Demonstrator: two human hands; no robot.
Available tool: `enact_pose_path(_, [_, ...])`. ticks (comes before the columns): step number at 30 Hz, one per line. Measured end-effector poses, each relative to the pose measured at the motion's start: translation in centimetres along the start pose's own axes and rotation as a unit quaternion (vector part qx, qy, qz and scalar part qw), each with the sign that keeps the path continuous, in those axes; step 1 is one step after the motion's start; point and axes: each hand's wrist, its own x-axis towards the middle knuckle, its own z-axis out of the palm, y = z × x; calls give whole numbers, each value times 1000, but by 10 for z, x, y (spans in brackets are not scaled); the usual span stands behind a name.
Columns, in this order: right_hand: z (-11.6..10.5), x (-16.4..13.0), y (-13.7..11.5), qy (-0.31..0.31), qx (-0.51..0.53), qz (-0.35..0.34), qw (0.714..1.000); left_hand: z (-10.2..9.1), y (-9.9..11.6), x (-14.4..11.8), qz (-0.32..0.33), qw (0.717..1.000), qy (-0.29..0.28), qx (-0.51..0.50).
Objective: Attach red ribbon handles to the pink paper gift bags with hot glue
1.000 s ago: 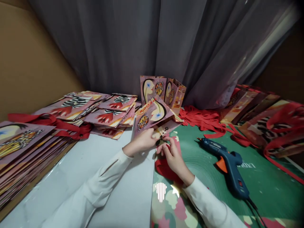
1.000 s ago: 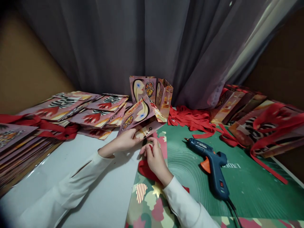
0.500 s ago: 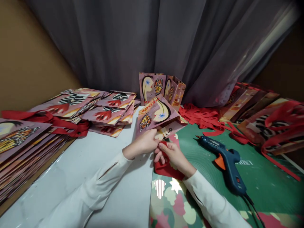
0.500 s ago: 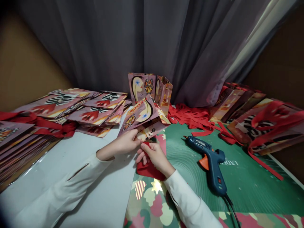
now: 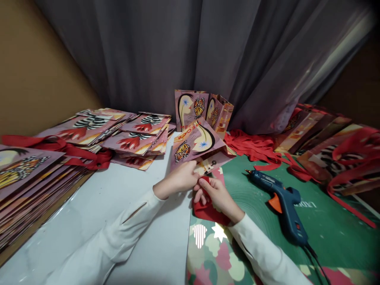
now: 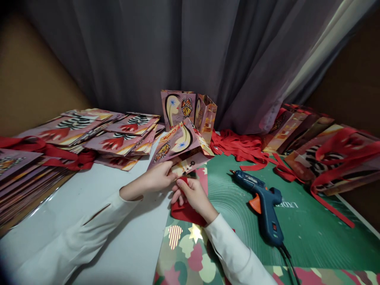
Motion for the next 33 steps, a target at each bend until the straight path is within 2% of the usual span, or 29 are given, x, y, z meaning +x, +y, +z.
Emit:
enact_pose_path(10, [3, 0, -1, 8, -6, -15, 1000, 0, 3, -2, 5, 1000, -19, 11])
enact_pose_path(16, [4, 1, 1, -31, 10, -5, 999, 3, 4, -3, -3, 999, -26, 23])
enact_pose_path(22, [3, -2, 1, -62, 47, 36, 996, 3, 6, -4, -3, 999, -21, 30])
enact_pose_path(25, [6, -3, 1, -75, 53, 14, 996, 2, 6, -4, -6, 999, -15, 35])
enact_pose_path(30, [9, -5, 1, -57, 100, -10, 993, -1, 7, -3, -15, 999, 4, 34])
enact_pose_path(33, [8, -5, 1, -42, 67, -25, 997, -1, 7, -3, -15, 999, 2, 33])
